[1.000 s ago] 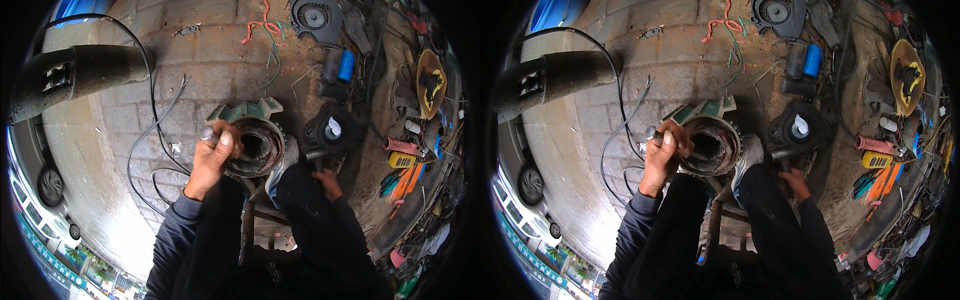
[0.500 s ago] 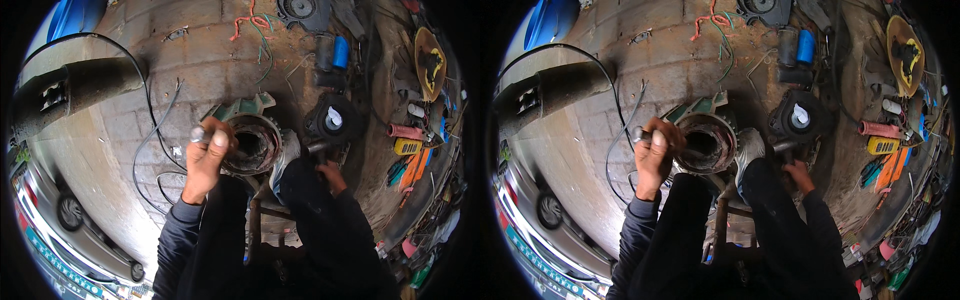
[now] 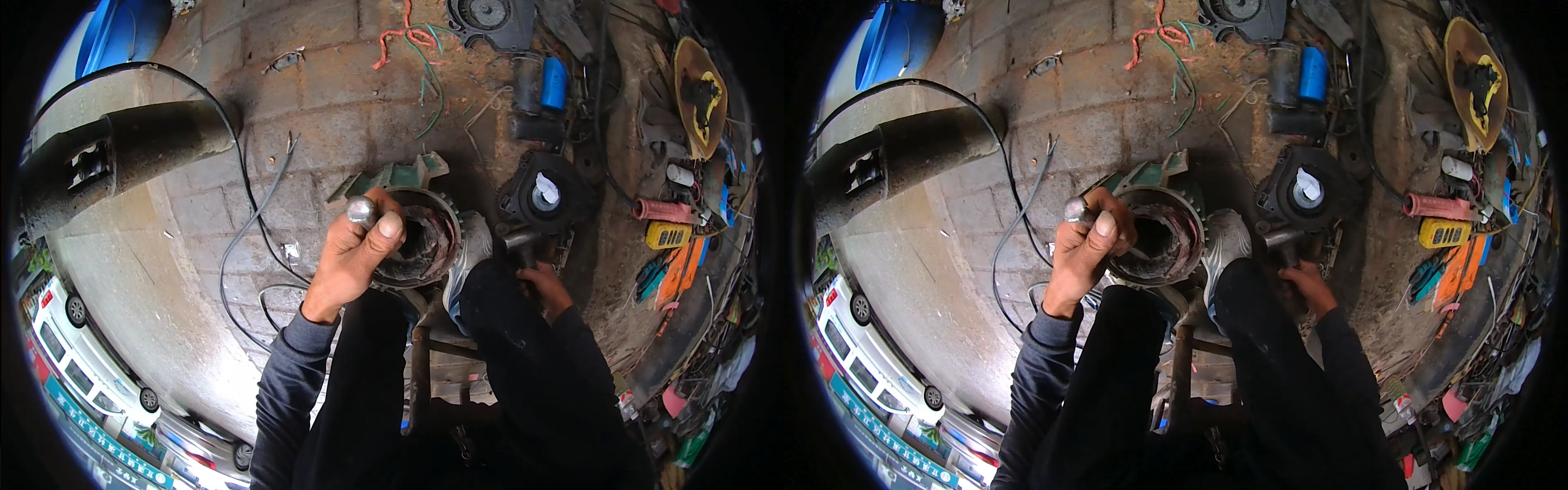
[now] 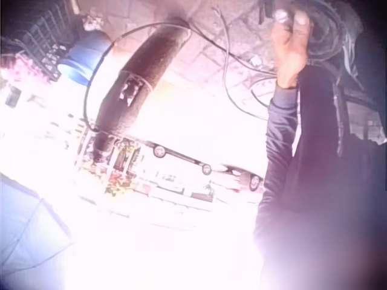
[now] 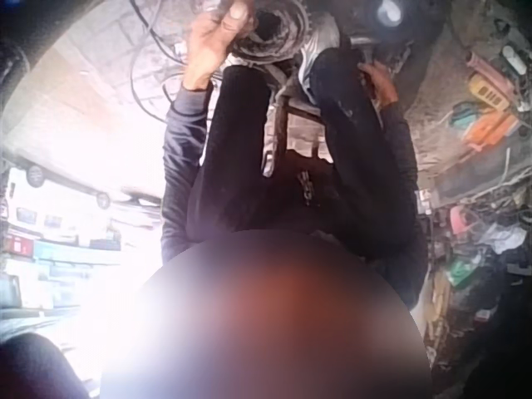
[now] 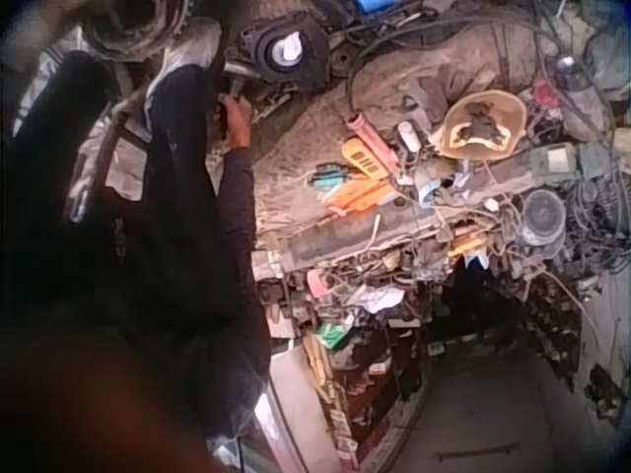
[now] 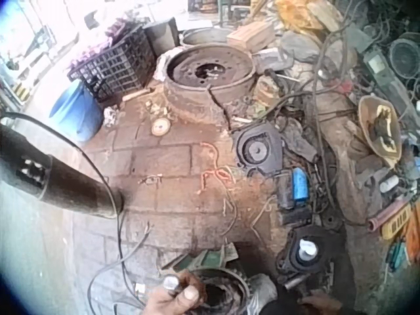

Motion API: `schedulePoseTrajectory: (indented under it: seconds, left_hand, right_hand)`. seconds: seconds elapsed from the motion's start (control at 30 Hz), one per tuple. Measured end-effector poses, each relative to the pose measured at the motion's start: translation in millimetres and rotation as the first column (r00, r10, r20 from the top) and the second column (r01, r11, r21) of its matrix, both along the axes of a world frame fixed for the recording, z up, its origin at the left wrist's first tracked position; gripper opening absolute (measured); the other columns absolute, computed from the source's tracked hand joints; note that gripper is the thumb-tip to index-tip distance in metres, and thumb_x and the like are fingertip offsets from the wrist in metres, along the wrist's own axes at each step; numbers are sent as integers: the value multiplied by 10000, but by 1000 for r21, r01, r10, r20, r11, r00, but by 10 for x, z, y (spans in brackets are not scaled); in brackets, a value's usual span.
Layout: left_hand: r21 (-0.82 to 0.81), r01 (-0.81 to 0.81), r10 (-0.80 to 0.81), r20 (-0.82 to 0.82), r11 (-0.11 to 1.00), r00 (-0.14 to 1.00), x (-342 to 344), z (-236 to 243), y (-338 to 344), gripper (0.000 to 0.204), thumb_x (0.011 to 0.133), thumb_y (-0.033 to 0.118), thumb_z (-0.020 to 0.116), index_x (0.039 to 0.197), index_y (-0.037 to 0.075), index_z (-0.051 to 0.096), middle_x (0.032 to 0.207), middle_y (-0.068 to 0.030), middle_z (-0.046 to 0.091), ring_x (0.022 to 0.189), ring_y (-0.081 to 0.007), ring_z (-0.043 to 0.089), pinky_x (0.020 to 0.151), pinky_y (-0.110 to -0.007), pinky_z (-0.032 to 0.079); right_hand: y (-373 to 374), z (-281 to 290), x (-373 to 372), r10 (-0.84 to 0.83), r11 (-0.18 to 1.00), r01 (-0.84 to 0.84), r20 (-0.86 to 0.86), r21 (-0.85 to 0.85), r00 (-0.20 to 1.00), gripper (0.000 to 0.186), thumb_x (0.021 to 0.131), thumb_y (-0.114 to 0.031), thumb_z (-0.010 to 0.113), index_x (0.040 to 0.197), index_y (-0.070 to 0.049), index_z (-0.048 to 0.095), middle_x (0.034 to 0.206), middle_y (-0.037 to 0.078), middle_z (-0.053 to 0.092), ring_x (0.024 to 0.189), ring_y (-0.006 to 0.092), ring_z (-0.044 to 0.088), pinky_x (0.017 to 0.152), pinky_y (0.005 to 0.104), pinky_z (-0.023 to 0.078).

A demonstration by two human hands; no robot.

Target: The person uses a hammer and a metal punch to repeatedly strike and pry at a cylindrical motor component, attempting to dislodge or separate internal parts. The person holds the motor with one hand and strikes with the other, occasionally adjusting the punch position.

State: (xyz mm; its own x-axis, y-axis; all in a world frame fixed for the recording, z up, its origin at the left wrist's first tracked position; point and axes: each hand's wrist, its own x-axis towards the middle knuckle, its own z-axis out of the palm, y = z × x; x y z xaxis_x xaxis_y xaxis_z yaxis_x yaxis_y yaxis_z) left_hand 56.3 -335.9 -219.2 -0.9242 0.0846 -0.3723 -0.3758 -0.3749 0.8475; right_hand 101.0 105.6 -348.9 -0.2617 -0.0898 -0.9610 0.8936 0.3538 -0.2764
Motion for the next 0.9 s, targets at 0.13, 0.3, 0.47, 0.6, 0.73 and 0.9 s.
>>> schedulePoseTrajectory:
  seconds: [0.13,0.3,0.47,0.6,0.73,0.9]
  left_hand:
    - [-64,65,-64,19,996,998,-64,49,50,364,1061,386,617,962,52,510,812,14,475,717,-86,405,640,-247,329]
    - [-248,219,-226,2,944,974,-192,45,130,328,1079,348,599,939,58,537,819,37,470,748,-83,439,673,-252,373]
    - [-259,298,-316,-32,919,948,-273,2,207,318,1056,301,641,947,5,602,816,-38,581,775,-133,528,715,-325,473]
    - [-262,397,-442,-140,879,886,-194,-4,332,326,1041,323,658,1024,7,578,785,-75,559,731,-152,536,676,-346,472]
    - [-264,307,-335,-70,915,940,-125,-18,247,272,1046,286,656,1012,26,582,797,-22,563,735,-147,532,688,-329,477]
    - [124,46,-55,70,991,996,-190,-89,-33,285,1075,322,607,976,66,529,820,18,488,700,-94,446,658,-254,399]
  right_hand:
    - [-19,96,-79,-16,1000,17,59,-17,998,165,914,-175,722,984,-61,627,757,13,614,636,127,618,552,321,497]
    - [-66,261,-156,0,999,-2,66,32,998,155,918,-168,723,965,-53,628,762,7,605,647,119,613,560,319,491]
    - [-89,510,-140,142,983,-139,-10,122,990,205,920,-160,718,1039,-12,641,768,12,618,661,100,595,568,317,466]
    - [-160,822,-164,242,948,-209,-121,241,963,266,910,-162,716,1104,8,652,748,15,625,632,96,577,545,315,439]
    - [-214,1144,-303,276,939,-262,-35,223,960,270,904,-165,711,1100,10,648,697,12,603,568,94,548,508,314,417]
    - [-236,1283,-379,272,939,-258,-29,227,962,217,918,-152,692,1063,-2,635,652,-3,558,517,99,510,480,316,400]
